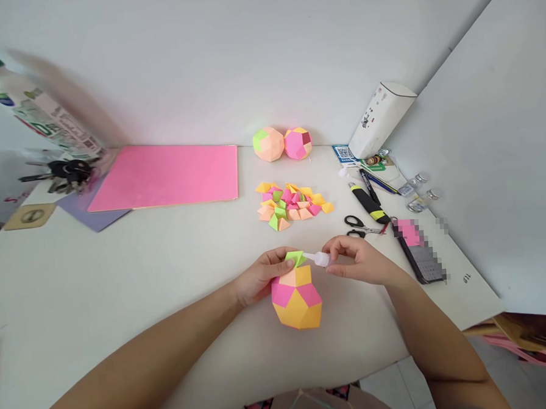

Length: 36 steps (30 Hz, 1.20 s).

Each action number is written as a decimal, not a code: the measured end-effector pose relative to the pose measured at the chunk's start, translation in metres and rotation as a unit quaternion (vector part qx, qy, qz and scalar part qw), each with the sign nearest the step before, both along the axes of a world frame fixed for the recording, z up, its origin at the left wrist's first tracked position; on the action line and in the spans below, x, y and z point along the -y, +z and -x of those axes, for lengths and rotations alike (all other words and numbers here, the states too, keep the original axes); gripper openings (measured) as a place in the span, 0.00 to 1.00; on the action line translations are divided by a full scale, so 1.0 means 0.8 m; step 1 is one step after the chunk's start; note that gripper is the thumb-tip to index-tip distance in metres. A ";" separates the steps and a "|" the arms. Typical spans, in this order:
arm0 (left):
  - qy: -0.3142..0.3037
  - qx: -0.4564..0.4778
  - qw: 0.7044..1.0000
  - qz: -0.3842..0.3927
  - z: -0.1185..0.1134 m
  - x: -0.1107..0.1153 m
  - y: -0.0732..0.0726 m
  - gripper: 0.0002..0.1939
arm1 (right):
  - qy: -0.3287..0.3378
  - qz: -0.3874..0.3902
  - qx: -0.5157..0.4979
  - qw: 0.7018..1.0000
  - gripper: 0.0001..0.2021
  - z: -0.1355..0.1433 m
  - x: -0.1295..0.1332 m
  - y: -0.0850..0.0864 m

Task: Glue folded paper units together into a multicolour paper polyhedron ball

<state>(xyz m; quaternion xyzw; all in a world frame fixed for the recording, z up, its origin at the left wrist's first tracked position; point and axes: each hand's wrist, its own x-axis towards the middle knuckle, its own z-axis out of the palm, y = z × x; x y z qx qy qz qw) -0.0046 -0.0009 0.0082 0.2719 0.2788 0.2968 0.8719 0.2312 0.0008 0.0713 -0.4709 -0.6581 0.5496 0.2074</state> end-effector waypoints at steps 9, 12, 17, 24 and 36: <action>0.002 -0.007 1.000 -0.004 -0.001 0.001 0.002 0.14 | 0.004 -0.002 -0.014 1.000 0.10 -0.001 0.000 0.003; 0.002 -0.004 1.000 -0.003 0.000 0.001 0.001 0.14 | -0.018 0.006 -0.039 0.999 0.11 -0.004 -0.001 0.001; 0.003 -0.001 1.000 0.002 -0.001 0.001 0.000 0.13 | -0.005 0.013 -0.027 1.000 0.10 -0.006 -0.001 -0.001; 0.002 0.000 1.000 0.006 0.000 0.000 0.001 0.13 | 0.020 0.022 0.009 1.000 0.09 -0.004 -0.001 0.000; -0.002 0.000 1.000 0.002 0.000 0.000 0.000 0.13 | 0.016 0.030 0.028 0.999 0.10 -0.004 0.000 0.003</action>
